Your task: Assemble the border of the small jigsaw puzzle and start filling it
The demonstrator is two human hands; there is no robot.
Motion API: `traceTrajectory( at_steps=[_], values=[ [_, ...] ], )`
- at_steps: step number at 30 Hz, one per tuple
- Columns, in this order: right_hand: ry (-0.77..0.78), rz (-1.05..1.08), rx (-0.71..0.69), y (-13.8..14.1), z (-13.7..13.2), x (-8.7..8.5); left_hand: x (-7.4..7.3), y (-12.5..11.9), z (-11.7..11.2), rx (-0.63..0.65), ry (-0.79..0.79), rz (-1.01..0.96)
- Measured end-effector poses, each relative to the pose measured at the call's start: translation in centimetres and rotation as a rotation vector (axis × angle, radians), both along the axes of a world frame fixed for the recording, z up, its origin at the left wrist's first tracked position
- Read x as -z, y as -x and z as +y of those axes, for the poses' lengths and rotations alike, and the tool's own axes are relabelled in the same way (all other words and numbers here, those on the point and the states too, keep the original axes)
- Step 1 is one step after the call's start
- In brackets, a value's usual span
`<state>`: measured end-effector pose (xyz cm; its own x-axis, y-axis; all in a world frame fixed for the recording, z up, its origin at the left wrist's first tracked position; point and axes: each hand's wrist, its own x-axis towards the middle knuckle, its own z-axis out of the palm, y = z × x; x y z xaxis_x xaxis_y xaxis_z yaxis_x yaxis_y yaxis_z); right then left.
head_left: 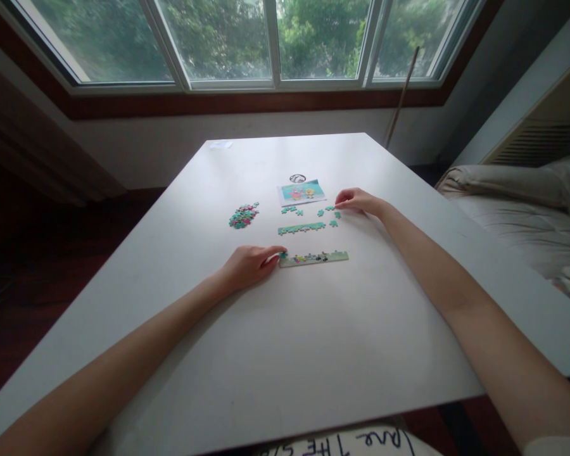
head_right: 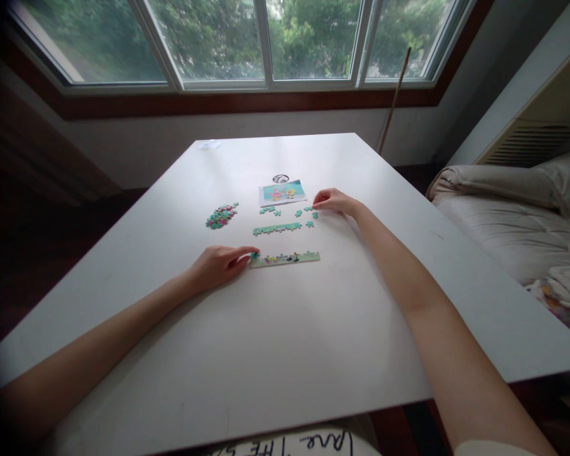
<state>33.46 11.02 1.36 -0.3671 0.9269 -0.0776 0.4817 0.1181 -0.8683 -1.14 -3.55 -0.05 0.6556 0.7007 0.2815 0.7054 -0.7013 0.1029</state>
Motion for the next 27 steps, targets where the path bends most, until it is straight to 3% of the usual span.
traceTrajectory(
  at_steps=[7,14,27],
  values=[
    [0.010,-0.159,-0.149,-0.3,0.3,-0.8,0.0,0.0,0.1,-0.003,0.006,-0.005],
    [-0.041,-0.266,-0.204,-0.5,1.1,-0.5,0.1,0.0,0.1,-0.001,0.010,-0.006],
    [-0.099,-0.270,-0.234,-0.6,1.3,-0.1,0.2,0.2,0.1,0.004,0.013,-0.004]
  ],
)
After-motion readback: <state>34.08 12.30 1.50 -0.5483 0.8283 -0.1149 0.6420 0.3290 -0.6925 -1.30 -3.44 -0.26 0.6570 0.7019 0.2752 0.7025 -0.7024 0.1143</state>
